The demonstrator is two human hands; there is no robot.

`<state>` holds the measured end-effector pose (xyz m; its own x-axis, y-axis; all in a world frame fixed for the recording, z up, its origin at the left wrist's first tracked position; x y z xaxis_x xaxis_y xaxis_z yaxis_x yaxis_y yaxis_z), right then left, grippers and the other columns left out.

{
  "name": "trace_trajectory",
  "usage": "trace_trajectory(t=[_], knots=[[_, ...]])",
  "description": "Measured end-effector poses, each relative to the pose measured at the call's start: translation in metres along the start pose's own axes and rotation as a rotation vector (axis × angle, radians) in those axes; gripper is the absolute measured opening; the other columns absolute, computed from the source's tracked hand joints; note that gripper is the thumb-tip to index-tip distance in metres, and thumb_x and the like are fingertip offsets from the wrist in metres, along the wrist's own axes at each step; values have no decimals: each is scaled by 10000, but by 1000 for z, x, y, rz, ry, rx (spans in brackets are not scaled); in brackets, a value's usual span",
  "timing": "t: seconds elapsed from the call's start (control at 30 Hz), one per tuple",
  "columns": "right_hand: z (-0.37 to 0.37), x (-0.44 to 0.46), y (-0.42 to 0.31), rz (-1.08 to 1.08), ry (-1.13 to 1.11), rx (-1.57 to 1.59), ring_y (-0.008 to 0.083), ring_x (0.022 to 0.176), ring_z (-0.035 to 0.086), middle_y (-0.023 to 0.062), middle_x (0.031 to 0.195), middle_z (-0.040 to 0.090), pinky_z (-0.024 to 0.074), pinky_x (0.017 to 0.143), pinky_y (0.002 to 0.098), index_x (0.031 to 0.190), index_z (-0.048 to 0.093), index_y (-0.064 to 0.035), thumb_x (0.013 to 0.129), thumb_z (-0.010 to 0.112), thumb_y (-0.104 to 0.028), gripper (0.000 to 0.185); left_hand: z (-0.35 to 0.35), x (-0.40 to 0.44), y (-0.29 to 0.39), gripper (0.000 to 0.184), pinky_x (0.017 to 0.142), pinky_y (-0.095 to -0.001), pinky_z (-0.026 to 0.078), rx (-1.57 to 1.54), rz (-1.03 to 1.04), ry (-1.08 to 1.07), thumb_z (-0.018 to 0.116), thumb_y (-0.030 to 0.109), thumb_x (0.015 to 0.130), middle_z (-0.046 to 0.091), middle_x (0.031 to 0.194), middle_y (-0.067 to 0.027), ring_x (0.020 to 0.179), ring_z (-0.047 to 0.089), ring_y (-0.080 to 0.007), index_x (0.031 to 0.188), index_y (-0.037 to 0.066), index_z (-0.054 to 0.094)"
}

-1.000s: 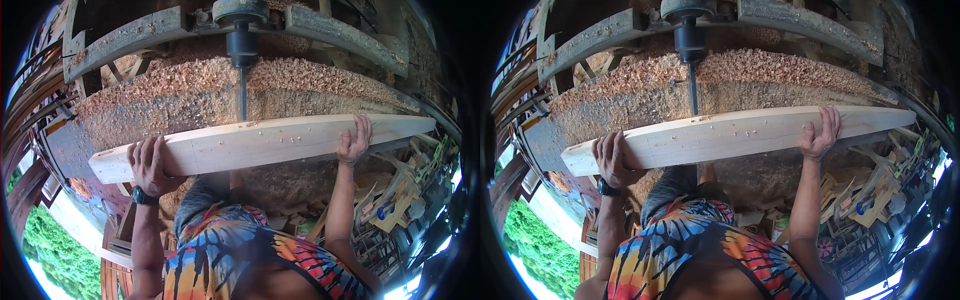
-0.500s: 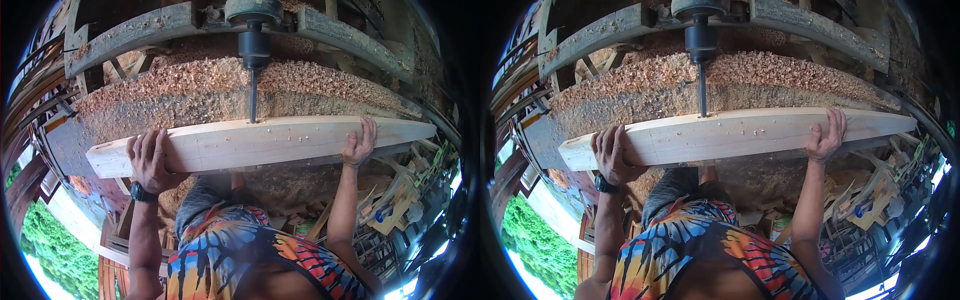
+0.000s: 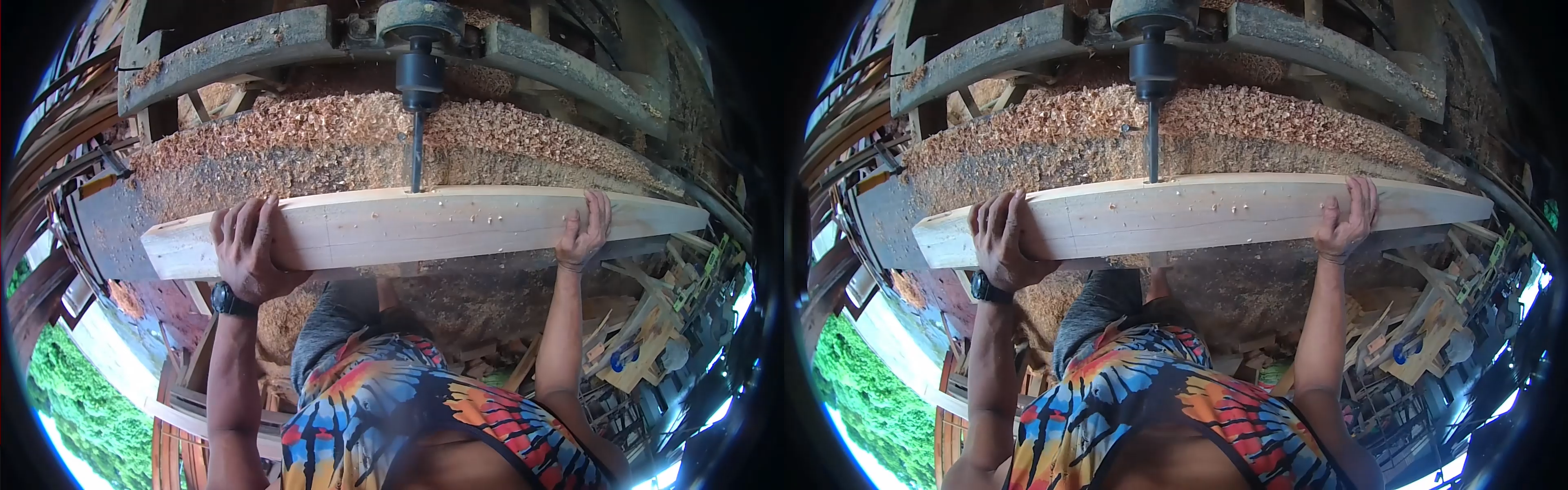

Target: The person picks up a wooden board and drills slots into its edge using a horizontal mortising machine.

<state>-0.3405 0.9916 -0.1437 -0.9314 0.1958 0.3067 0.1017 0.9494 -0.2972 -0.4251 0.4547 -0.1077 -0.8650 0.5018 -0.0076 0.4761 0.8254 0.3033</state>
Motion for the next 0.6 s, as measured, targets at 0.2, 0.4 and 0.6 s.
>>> trace_trajectory(t=[0.2,0.4,0.6], knots=[[3,0,1,-3,11,7,430,1314,589,196,1292,700,387,1157,534,1248,702,12,976,647,-399,496,-4,5,1,1177,1120,-607,357,6,-1,6,977,565,519,628,1345,-156,1241,603,-371,1497,59,560],[3,3,0,5,10,-14,429,1315,589,190,1289,699,389,1158,534,1249,700,10,979,649,-415,507,-3,8,-1,1174,1111,-600,374,-3,10,7,977,528,493,633,1352,-163,1234,608,-377,1485,53,567],[4,4,0,2,7,-29,423,1316,586,182,1290,696,393,1152,532,1249,695,12,974,658,-402,498,-6,14,1,1111,1111,-580,392,9,13,-7,952,411,489,640,1341,-189,1238,620,-399,1457,17,577]])
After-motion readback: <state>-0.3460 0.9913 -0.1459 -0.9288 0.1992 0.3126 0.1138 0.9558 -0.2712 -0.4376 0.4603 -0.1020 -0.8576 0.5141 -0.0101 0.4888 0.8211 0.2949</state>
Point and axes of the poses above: each hand's wrist, its own x-axis towards the middle knuckle, its own z-axis out of the palm, y = z × x, the point moved 5 cm from there along x, towards the middle knuckle
